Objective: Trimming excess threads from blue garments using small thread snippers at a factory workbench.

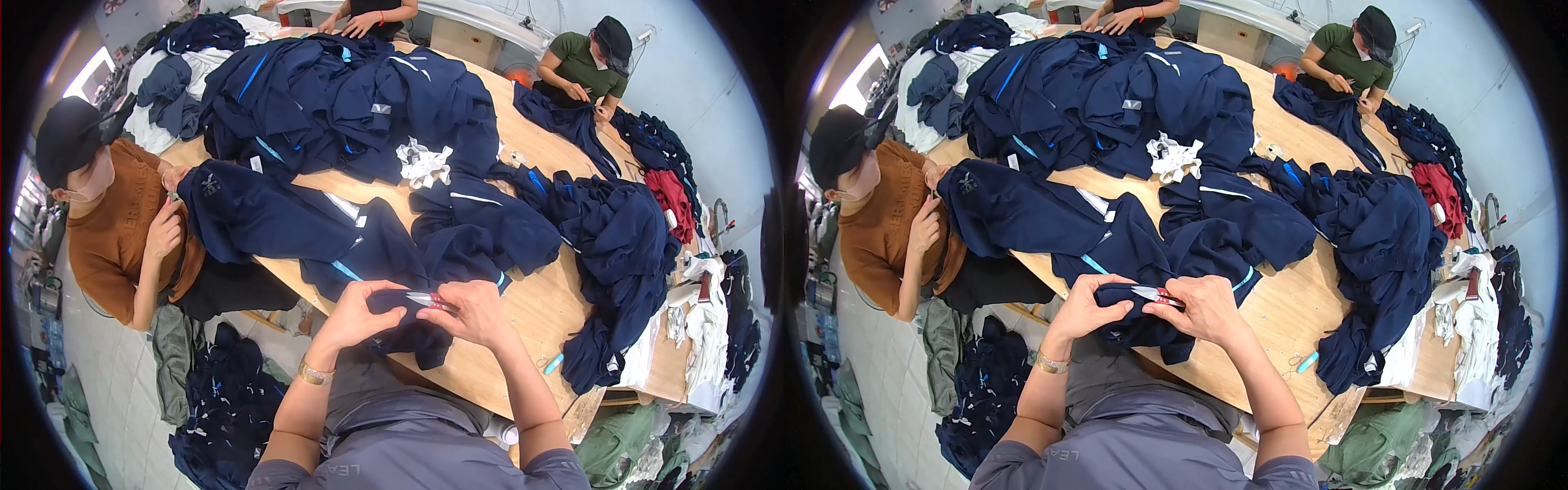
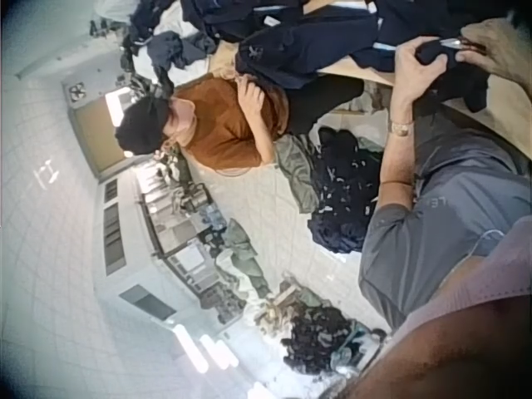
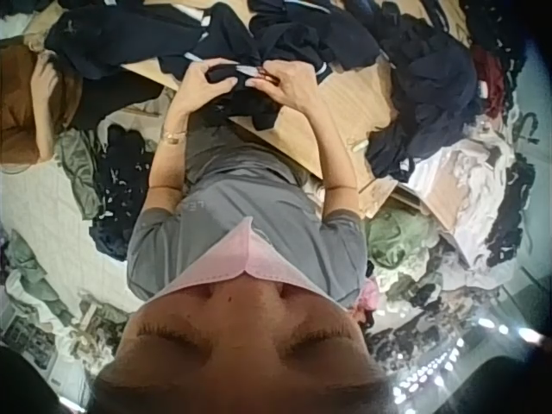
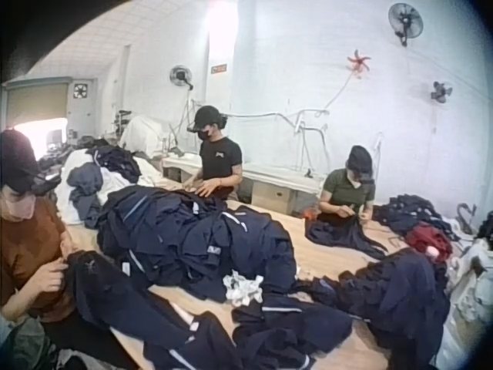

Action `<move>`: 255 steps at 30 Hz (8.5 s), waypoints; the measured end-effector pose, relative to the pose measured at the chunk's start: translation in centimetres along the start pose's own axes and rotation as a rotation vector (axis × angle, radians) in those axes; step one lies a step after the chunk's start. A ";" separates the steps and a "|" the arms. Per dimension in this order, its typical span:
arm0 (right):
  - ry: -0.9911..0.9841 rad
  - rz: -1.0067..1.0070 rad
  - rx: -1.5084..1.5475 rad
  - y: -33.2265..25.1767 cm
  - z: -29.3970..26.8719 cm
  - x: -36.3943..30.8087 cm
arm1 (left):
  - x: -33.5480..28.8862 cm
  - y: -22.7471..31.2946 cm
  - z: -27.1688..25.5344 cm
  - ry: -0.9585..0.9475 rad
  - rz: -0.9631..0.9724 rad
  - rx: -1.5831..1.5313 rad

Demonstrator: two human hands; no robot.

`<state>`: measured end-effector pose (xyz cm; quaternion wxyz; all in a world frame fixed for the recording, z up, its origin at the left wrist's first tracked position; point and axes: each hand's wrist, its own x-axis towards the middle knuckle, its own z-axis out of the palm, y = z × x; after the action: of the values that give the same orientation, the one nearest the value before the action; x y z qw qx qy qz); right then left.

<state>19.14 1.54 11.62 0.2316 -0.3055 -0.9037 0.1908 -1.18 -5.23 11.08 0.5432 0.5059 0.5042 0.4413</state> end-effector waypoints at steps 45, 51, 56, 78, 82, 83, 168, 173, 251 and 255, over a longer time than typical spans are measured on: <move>0.180 -0.083 -0.136 0.6 0.5 -0.1 | 0.9 -0.4 -0.4 -0.065 -0.032 0.029; 0.101 -0.117 -0.171 0.6 0.4 -0.1 | 1.2 -0.4 -0.1 -0.097 0.013 0.091; 0.086 -0.121 -0.154 0.8 0.5 0.0 | 1.2 -0.4 0.0 -0.114 0.004 0.068; -0.021 0.513 0.619 5.9 8.3 -2.6 | 0.3 -4.4 -2.5 0.142 0.096 0.895; 0.010 0.486 0.500 6.3 10.4 -3.1 | 0.2 -5.0 -1.0 0.083 -0.022 0.944; 0.004 0.489 0.503 6.3 10.7 -3.1 | 0.5 -5.3 -0.6 0.082 -0.029 0.942; 0.259 0.519 1.107 -1.3 3.4 1.2 | 1.0 -0.4 1.2 0.109 0.144 0.398; 0.309 0.540 1.125 -1.3 3.0 1.3 | 1.0 -0.6 1.0 0.098 0.120 0.304; 0.422 0.523 0.697 4.4 10.0 -5.4 | 2.6 2.4 2.1 -0.006 0.592 0.501; 0.506 0.446 0.681 6.9 10.3 -7.1 | 4.1 3.8 4.5 0.014 0.754 0.496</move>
<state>21.82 0.05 -2.35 0.4849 -0.4355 -0.6175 0.4404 3.79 -1.28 14.38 0.2033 0.7662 0.3787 0.4776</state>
